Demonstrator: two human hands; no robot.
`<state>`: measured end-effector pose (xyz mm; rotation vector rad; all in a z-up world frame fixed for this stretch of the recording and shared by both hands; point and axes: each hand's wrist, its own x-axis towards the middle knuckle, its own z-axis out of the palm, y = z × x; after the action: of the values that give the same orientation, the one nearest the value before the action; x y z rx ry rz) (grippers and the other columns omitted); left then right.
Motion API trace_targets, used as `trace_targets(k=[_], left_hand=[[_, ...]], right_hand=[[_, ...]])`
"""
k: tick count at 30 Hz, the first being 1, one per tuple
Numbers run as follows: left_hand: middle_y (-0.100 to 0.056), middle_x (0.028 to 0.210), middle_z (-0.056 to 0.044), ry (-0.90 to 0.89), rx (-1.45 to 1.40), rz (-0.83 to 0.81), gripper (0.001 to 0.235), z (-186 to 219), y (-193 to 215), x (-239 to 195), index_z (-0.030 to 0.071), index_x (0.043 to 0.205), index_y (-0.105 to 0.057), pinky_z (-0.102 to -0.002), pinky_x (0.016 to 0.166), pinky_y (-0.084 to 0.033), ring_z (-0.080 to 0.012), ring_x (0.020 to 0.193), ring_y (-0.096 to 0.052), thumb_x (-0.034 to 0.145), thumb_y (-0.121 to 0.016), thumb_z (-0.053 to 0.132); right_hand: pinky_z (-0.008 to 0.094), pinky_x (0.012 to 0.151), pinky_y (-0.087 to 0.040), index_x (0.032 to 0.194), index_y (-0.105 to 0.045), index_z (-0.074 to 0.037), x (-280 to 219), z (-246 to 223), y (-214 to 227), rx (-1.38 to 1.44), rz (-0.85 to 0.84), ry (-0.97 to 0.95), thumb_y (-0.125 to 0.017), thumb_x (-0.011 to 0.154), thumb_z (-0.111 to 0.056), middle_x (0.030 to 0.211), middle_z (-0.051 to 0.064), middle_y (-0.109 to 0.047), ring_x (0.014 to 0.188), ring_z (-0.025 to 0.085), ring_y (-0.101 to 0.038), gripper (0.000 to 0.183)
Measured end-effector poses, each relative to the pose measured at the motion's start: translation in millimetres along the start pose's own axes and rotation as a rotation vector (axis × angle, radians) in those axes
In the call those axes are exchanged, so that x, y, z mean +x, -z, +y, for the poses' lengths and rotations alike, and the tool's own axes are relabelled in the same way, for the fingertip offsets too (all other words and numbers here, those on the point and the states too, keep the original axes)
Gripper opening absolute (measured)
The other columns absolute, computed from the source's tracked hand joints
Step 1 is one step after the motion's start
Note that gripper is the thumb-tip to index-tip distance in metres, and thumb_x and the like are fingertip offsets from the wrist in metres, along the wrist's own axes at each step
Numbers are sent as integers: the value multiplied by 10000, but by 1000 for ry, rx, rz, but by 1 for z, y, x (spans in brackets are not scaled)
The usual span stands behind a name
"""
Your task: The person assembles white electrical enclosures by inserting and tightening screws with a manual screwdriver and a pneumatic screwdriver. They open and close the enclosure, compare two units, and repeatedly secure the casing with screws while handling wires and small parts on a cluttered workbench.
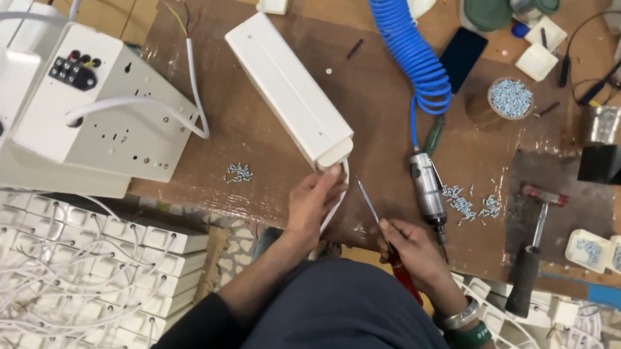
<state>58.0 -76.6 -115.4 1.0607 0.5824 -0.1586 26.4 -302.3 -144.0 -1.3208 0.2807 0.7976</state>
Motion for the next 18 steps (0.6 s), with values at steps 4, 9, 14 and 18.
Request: trace_targets(k=[4,9,14,18], left_hand=[[-763,1047,-76,55,-70,57,422,5,-1,-4,14,1095,-706,-305,896,-589,-154,959,-717,877,-760,371],[-759,1076,-59,44,-95,-30,394,-7,26,2,4,1158,-682,-324,906,-576,-160,984,-683,946,-701,335],[-739,1094,-87,52,-142,-138,311,-19,40,2,1,1245,-660,-321,913,-621,-182,995,-712,972,-621,145],[-757,1143,-93,53,-119,-149,293,-23,34,3,-18,1262,-641,-303,891,-596,-146,975,-690,1017,-589,134]], right_hand=[[302,622,-513,990,-658,-7,10,11,-3,-11,-29,36,-616,1017,-315,708,5,-557,632,112,-537,312],[292,598,-531,1150,-705,-2,23,20,-18,-162,-23,109,-666,963,-272,747,6,-625,639,111,-601,331],[279,572,-527,1202,-711,-4,34,23,-23,-171,-31,133,-664,975,-278,765,21,-638,619,102,-603,359],[278,561,-521,1204,-706,-12,39,17,-29,-166,-28,133,-655,980,-274,764,23,-641,608,107,-607,349]])
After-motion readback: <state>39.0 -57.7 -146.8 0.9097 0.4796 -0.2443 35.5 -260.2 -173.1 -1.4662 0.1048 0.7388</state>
